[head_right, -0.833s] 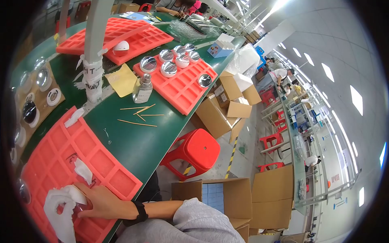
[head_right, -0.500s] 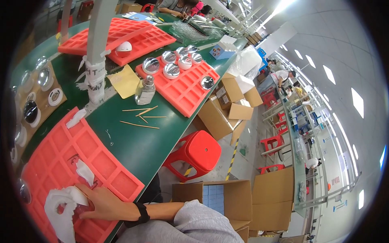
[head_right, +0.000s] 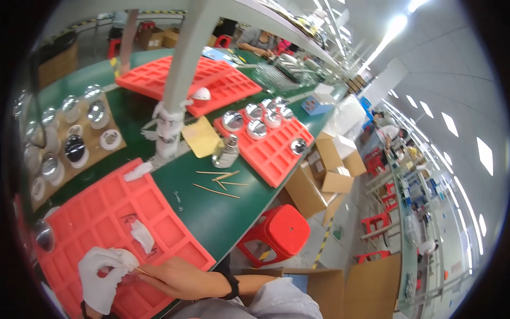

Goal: The person cleans a camera dome with a cloth and a toothpick, applies a substance to the edge with a stick, and then fits the dome into a housing. After assembling the components, the person places the finished unit into a red tray.

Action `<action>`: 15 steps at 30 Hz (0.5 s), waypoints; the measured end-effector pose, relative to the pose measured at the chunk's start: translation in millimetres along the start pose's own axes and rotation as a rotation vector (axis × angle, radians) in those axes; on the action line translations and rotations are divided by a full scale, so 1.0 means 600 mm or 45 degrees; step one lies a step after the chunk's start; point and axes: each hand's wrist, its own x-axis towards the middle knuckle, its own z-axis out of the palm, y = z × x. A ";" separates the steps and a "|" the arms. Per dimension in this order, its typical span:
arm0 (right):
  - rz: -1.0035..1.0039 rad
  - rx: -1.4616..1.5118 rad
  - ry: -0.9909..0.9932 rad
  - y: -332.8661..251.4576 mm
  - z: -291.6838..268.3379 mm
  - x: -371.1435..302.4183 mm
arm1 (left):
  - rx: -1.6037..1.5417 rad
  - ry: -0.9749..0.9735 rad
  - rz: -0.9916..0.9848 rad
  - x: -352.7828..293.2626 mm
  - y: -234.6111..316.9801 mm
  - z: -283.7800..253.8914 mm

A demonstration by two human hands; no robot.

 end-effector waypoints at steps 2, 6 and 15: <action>-0.101 -0.081 -0.002 0.007 -0.001 0.024 | -0.127 -0.026 -0.055 0.004 0.004 0.001; -0.244 -0.166 -0.059 0.021 -0.009 0.076 | -0.137 -0.025 -0.032 -0.002 0.001 -0.010; -0.239 0.056 -0.644 0.035 -0.048 0.180 | -0.420 0.090 -0.396 -0.015 0.041 -0.012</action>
